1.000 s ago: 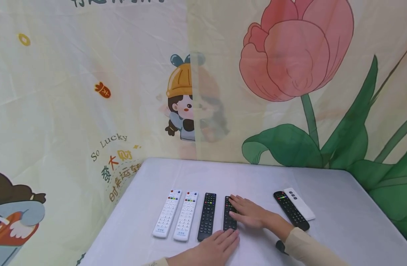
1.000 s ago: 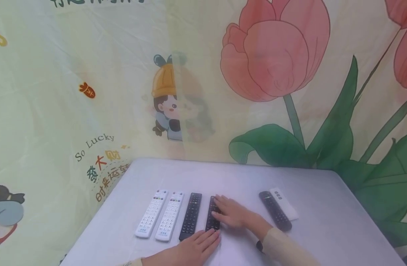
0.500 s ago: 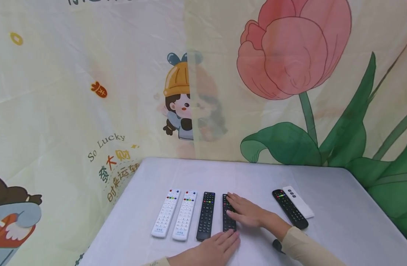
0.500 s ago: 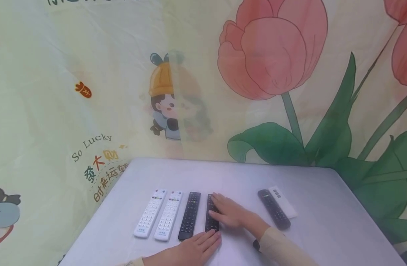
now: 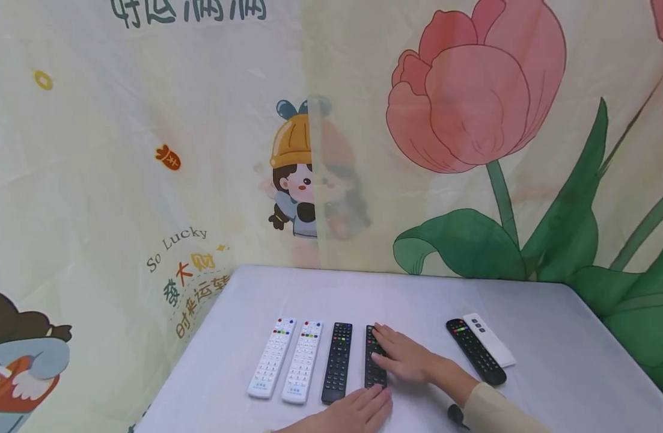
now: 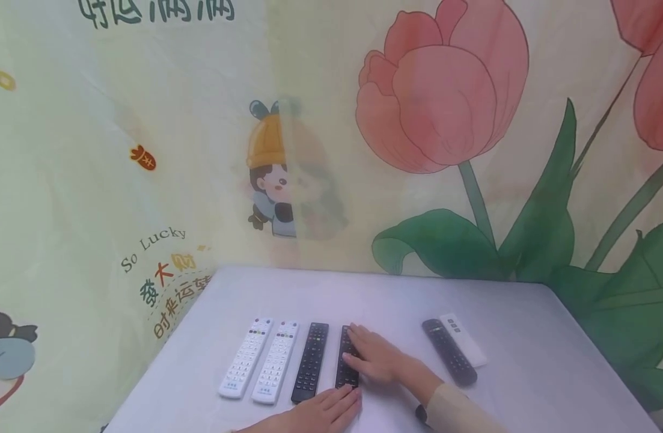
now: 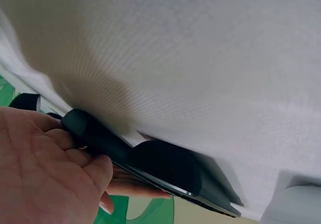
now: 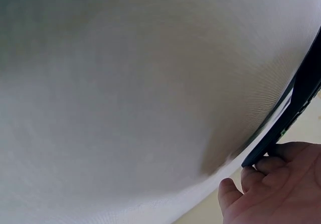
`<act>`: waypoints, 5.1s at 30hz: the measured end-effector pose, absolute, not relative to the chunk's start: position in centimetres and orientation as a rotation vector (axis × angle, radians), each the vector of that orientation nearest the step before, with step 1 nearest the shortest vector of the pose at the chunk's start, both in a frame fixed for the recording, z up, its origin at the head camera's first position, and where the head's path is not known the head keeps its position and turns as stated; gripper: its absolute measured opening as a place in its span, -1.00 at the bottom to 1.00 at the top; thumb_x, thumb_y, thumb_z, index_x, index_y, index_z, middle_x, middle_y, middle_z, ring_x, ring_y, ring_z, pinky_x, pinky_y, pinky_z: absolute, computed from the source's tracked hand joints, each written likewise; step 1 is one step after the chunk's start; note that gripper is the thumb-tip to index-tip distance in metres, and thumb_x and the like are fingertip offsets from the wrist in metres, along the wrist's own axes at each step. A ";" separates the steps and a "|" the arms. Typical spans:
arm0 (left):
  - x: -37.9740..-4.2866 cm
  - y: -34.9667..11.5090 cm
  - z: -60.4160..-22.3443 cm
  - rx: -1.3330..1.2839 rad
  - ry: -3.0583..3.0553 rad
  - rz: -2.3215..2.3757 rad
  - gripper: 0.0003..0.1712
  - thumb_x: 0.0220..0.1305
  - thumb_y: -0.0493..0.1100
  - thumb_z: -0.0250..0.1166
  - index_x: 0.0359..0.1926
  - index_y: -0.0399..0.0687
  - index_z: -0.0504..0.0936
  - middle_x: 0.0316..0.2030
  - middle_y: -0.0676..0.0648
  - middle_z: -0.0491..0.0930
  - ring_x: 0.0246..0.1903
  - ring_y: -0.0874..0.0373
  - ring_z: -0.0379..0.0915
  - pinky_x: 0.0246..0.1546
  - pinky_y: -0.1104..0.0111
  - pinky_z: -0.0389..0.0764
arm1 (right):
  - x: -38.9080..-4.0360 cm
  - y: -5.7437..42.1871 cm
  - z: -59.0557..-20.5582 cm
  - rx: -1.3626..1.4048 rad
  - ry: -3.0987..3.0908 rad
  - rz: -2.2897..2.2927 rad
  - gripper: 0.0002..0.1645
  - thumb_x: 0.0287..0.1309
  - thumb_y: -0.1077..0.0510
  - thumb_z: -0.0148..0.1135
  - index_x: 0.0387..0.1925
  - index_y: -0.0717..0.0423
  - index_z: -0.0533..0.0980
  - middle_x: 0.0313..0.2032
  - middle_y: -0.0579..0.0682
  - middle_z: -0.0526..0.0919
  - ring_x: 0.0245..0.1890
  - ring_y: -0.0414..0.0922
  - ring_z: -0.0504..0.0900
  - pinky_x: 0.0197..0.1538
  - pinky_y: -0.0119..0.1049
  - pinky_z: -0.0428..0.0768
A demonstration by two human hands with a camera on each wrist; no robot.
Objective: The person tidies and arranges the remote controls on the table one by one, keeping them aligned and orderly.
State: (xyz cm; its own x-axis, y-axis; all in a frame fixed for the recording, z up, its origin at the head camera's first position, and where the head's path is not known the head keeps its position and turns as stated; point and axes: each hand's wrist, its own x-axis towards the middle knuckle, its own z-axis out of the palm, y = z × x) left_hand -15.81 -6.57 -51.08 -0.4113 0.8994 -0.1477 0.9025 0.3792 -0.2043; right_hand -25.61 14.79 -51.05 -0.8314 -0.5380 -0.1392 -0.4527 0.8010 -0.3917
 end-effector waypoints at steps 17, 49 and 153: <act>-16.2 -6.7 -50.2 1.701 2.629 -0.427 -0.06 0.46 0.42 -0.38 0.53 -0.19 0.05 0.54 -0.13 0.06 0.53 0.04 -0.03 0.41 0.36 0.24 | -26.1 14.4 -50.4 -0.776 2.765 -0.504 -0.10 0.43 -0.39 -0.31 0.53 0.09 0.06 0.56 0.05 0.01 0.56 0.06 -0.02 0.52 0.08 0.05; -15.6 -6.6 -50.6 1.686 2.627 -0.386 -0.02 0.44 0.45 -0.39 0.53 -0.20 0.04 0.54 -0.15 0.04 0.53 0.03 -0.05 0.43 0.32 0.22 | -25.7 14.7 -51.0 -0.731 2.741 -0.483 -0.08 0.40 -0.42 -0.28 0.54 0.06 0.07 0.56 0.04 0.01 0.56 0.06 -0.03 0.52 0.11 0.03; -16.7 16.2 -47.9 1.337 2.595 -0.656 -0.07 0.27 0.59 -0.57 0.55 0.37 -0.16 0.55 0.25 -0.30 0.51 0.42 -0.36 0.42 0.58 -0.12 | -25.2 29.0 -46.6 -0.398 2.693 -0.730 0.00 0.46 -0.40 -0.38 0.48 0.35 0.07 0.51 0.36 -0.04 0.51 0.35 -0.13 0.42 0.39 -0.12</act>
State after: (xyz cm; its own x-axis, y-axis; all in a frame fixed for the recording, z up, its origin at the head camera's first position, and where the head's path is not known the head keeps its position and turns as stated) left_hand -16.72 16.24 -47.88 -0.5915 0.7383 -0.3241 0.8037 0.5071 -0.3114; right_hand -25.21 29.02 -46.63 -0.9093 -0.3451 -0.2324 -0.1804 0.8304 -0.5272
